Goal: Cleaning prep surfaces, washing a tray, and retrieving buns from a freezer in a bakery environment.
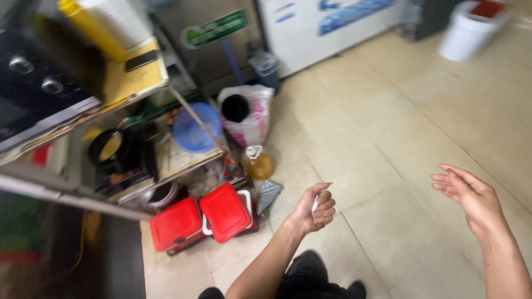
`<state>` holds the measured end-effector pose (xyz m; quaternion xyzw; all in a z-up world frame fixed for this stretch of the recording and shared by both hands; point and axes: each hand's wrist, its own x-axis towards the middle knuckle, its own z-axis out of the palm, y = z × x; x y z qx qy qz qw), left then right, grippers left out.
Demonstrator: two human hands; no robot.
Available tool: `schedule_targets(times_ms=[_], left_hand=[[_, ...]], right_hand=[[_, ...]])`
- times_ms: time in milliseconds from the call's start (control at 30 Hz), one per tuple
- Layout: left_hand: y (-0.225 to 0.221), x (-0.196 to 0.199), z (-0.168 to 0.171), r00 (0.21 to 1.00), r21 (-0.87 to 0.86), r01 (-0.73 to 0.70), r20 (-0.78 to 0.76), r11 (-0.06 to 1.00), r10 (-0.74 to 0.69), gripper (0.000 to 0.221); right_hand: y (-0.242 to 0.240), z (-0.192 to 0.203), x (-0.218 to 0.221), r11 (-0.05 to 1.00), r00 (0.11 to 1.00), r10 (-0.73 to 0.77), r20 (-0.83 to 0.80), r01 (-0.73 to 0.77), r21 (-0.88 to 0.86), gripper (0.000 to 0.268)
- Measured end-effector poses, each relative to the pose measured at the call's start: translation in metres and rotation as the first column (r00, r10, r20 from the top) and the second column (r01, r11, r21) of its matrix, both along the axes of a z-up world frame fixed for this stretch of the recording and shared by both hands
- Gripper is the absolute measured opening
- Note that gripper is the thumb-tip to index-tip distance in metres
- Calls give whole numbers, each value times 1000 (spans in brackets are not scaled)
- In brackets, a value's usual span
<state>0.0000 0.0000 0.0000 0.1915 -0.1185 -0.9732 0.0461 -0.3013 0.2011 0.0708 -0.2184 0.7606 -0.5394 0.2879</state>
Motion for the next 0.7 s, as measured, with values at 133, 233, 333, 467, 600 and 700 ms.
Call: schedule_targets(times_ms=[133, 233, 333, 467, 600, 700], left_hand=[[-45, -34, 0, 964, -75, -262, 22, 962, 264, 60], [-98, -53, -19, 853, -72, -521, -47, 850, 519, 60], [-162, -82, -35, 726, 30, -684, -78, 729, 684, 61], [-251, -116, -47, 620, 100, -779, -23, 619, 784, 59], [-337, -153, -20, 569, 90, -817, -23, 569, 822, 59], [-411, -174, -19, 544, -1, -839, -34, 544, 838, 59]], right_hand=[[-132, -2, -74, 984, 986, 165, 24, -163, -72, 37], [-244, 5, -98, 947, 948, 314, 57, -309, -87, 38], [-358, 22, -122, 839, 838, 544, 42, -543, -40, 40], [-493, 29, -152, 712, 712, 702, 0, -701, 47, 43], [-612, 27, -182, 626, 629, 776, 47, -777, 71, 44], [-709, 18, -203, 572, 577, 814, 76, -817, 71, 44]])
